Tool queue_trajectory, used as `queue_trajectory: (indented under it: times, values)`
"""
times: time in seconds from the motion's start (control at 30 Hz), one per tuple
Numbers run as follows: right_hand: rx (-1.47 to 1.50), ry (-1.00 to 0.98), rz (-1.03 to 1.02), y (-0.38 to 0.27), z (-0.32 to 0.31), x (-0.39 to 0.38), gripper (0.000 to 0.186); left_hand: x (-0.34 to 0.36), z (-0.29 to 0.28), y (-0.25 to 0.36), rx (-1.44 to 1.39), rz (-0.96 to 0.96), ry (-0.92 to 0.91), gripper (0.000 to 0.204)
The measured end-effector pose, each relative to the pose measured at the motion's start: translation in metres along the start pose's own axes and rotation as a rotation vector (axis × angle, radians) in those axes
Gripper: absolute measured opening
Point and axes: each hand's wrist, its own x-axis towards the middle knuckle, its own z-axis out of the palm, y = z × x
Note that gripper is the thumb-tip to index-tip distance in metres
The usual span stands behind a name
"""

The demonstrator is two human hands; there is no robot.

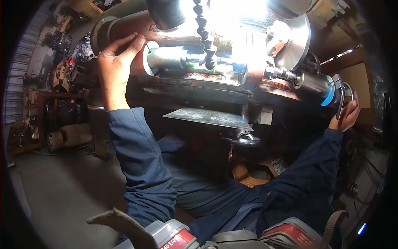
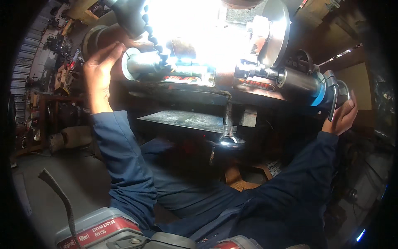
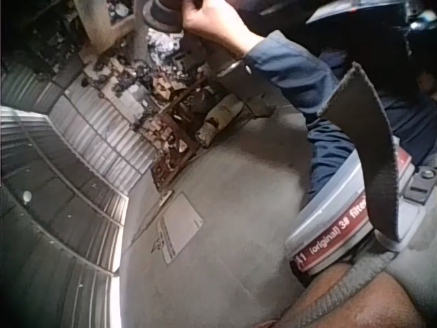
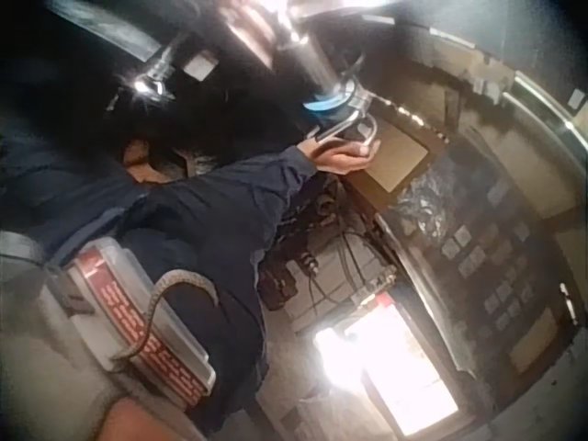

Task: The person uses a sharpening machine to hone a metal part, turning adjustment wheels and moving the component against a rotating abrasive wheel.

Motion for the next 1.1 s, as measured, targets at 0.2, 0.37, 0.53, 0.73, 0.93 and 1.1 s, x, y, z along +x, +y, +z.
queue_trajectory:
  times: [0.2,0.37,0.53,0.73,0.93,1.1]
  values:
    - [0.021,0.100,0.001,0.008,0.003,-0.008,0.049,0.001,0.005,0.000,-0.031,0.000,-0.011,0.027]
    - [-0.044,0.152,-0.105,0.022,0.006,-0.010,0.043,0.001,0.004,0.000,-0.024,0.003,-0.007,0.026]
    - [-0.014,0.146,-0.106,0.021,0.007,-0.011,0.043,0.000,0.003,0.000,-0.019,0.004,-0.019,0.024]
    - [-0.060,0.131,-0.113,0.013,0.003,-0.013,0.041,0.015,-0.027,-0.014,-0.278,0.037,0.145,0.035]
    - [0.005,0.088,-0.090,0.016,0.000,-0.011,0.040,0.035,-0.075,-0.088,-0.800,-0.057,0.124,0.046]
    - [0.011,0.070,-0.121,0.005,0.000,-0.014,0.040,0.046,-0.045,-0.100,-0.481,0.140,0.061,0.052]
